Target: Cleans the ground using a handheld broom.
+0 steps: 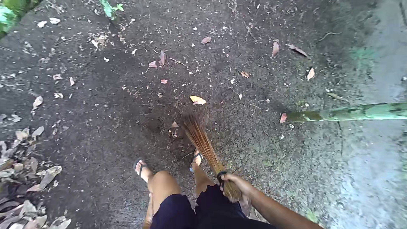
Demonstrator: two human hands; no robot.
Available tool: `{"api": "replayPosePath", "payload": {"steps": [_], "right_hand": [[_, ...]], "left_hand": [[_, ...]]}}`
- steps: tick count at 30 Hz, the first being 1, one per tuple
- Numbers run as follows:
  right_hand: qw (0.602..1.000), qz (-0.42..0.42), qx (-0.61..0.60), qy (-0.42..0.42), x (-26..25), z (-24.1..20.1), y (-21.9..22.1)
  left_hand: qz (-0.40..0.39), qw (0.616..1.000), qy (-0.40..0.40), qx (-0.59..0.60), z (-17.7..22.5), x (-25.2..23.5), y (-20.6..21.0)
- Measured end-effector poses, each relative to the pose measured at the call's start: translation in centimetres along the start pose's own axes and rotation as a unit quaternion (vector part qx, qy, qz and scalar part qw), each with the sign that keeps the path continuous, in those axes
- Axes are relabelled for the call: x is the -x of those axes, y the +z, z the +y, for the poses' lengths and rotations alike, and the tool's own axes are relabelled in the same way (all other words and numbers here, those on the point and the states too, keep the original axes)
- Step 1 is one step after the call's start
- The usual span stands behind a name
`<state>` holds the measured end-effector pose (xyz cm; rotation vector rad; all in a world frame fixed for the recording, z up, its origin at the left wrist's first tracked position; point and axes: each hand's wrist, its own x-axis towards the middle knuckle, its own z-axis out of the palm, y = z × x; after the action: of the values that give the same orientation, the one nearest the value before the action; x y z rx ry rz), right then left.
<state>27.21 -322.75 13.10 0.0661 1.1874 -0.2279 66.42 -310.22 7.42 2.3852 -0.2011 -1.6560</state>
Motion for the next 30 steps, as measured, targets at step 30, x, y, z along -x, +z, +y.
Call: {"api": "replayPosePath", "payload": {"steps": [30], "right_hand": [[0.899,0.190,-0.386,-0.085,-7.5,-4.7,1.4]], "left_hand": [[-0.049,0.993,-0.029,-0.106,13.6,-2.6,-1.8]]}}
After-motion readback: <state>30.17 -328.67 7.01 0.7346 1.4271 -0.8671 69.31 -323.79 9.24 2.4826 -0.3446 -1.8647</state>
